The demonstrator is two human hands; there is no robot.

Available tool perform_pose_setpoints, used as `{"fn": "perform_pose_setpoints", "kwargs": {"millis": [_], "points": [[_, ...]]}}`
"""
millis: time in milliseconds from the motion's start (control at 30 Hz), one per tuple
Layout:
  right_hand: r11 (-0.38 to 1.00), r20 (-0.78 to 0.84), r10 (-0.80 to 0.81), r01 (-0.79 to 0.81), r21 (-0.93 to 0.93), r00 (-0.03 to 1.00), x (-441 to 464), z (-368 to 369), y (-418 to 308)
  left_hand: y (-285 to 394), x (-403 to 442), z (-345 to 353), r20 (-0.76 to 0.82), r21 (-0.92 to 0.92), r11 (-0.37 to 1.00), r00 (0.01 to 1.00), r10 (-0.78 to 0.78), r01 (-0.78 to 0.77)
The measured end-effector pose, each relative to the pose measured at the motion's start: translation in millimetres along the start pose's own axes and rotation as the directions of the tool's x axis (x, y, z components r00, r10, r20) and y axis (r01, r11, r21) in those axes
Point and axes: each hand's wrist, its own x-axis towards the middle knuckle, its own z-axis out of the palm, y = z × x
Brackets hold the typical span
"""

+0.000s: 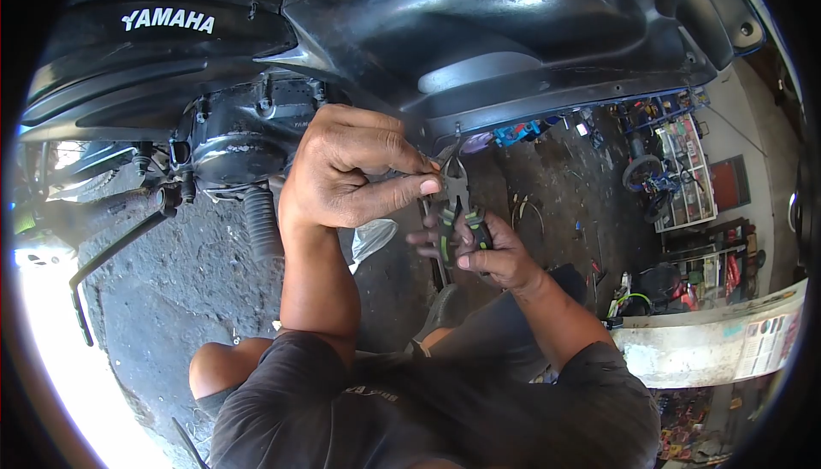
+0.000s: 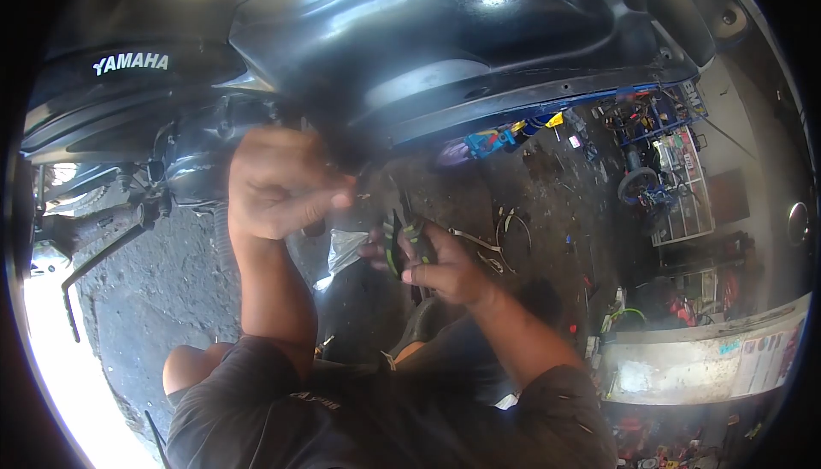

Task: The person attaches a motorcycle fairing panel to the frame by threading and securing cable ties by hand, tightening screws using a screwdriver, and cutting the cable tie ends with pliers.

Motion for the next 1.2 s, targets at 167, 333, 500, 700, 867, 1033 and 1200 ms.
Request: {"fn": "perform_pose_setpoints", "kwargs": {"millis": [167,333,500,700,867,1033,1200], "points": [[0.997,-0.077,-0.019,0.025,0.08,0.997,7.5,-1.7,-11.3,1.9,1.3,-0.1,0.036,-0.004,1.0,0.999,-0.008,0.009],[0.998,-0.008,-0.041,0.041,0.045,0.999,8.6,-10.4,-14.7,0.9,1.2,-1.5,0.026,-0.011,1.0,1.0,0.003,-0.002],[0.998,-0.017,-0.049,0.048,-0.045,0.999,13.1,-14.0,-22.0,1.0,2.0,-2.6,0.046,-0.01,1.0,0.999,0.006,-0.006],[1.0,-0.108,-0.01,0.008,-0.012,0.994,17.0,-4.3,-29.3,-3.0,0.5,-3.6,0.096,-0.017,0.999,0.994,0.052,-0.05],[0.998,-0.193,0.052,-0.047,0.034,0.98,16.9,0.0,-22.5,-4.3,1.5,-6.3,0.099,-0.141,0.985,0.989,0.114,-0.099],[0.646,-0.128,0.162,-0.204,-0.736,0.978,1.8,-13.4,-1.6,-1.6,0.1,-21.0,0.25,-0.278,0.96,0.962,0.107,-0.034],[0.895,-0.401,0.031,-0.204,-0.397,0.916,-71.7,-70.1,20.0,-6.8,8.0,16.0,0.471,-0.033,0.993,0.878,-0.083,0.112]]}}
